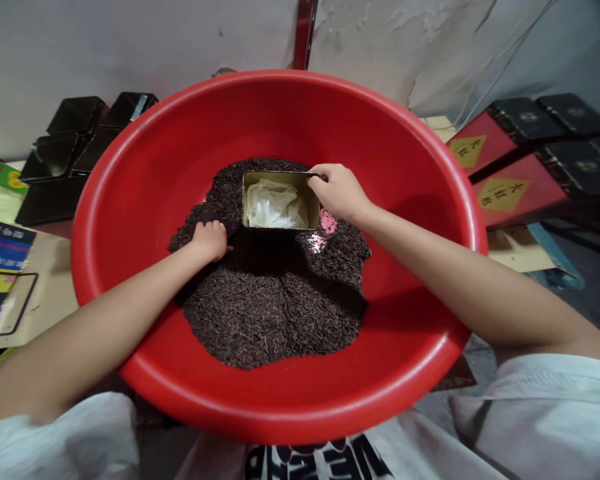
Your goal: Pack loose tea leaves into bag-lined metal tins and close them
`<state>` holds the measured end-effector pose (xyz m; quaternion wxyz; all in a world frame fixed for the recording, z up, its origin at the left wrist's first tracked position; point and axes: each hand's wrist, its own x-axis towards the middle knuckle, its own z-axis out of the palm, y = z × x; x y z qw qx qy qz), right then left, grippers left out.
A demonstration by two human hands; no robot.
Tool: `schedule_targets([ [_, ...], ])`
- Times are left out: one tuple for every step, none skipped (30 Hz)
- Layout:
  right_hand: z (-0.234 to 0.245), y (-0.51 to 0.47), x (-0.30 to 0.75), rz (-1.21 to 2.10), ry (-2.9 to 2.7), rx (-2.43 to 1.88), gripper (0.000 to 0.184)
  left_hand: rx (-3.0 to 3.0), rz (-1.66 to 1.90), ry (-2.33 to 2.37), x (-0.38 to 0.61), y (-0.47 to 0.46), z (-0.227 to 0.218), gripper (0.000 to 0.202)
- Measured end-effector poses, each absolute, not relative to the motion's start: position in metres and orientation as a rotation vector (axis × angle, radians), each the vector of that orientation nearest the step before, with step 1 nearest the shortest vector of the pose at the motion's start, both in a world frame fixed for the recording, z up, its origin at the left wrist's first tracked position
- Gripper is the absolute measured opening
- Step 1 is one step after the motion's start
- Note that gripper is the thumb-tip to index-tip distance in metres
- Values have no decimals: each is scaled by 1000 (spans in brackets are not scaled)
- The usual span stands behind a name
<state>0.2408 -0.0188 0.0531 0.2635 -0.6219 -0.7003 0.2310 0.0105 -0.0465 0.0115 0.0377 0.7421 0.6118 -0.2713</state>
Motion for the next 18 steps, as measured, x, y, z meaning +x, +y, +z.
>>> schedule_targets([
  [54, -17, 242, 607, -1921, -1713, 27, 2263, -826, 1862, 12, -46, 13, 43],
  [54, -16, 244, 586, -1953, -1734, 26, 2262, -810, 1854, 14, -45, 18, 39],
  [55, -14, 245, 569, -1986, -1742, 26, 2285, -752, 1865, 17, -45, 24, 35],
  [56, -13, 246, 561, -2014, -1737, 25, 2334, -636, 1896, 20, -46, 32, 33],
  [56, -12, 247, 557, -2033, -1723, 25, 2401, -455, 1942, 23, -48, 42, 31],
  [56, -11, 247, 555, -2050, -1700, 26, 2479, -210, 1983, 25, -52, 51, 29],
  [56, -11, 247, 554, -2064, -1672, 27, 2565, 86, 1988, 26, -55, 60, 25],
  [55, -11, 246, 556, -2075, -1642, 28, 2656, 412, 1931, 26, -60, 67, 21],
  [55, -12, 245, 558, -2088, -1605, 30, 2741, 709, 1799, 25, -64, 73, 18],
  [55, -14, 243, 565, -2103, -1561, 31, 2819, 905, 1615, 24, -68, 76, 17],
  [55, -16, 241, 573, -2121, -1512, 33, 2886, 986, 1416, 22, -71, 76, 18],
  [55, -18, 239, 582, -2141, -1465, 34, 2941, 945, 1238, 22, -73, 75, 21],
  [55, -22, 237, 584, -2165, -1426, 35, 2977, 809, 1111, 22, -75, 72, 26],
  [57, -25, 235, 580, -2193, -1399, 36, 2994, 618, 1050, 24, -76, 67, 30],
  [58, -28, 233, 572, -2221, -1389, 36, 2997, 418, 1054, 27, -77, 62, 34],
  [60, -32, 232, 564, -2244, -1394, 36, 2993, 248, 1112, 32, -77, 58, 36],
  [62, -35, 231, 558, -2263, -1408, 36, 2983, 111, 1210, 37, -78, 55, 37],
  [63, -38, 230, 559, -2279, -1425, 37, 2964, -7, 1324, 41, -78, 53, 38],
])
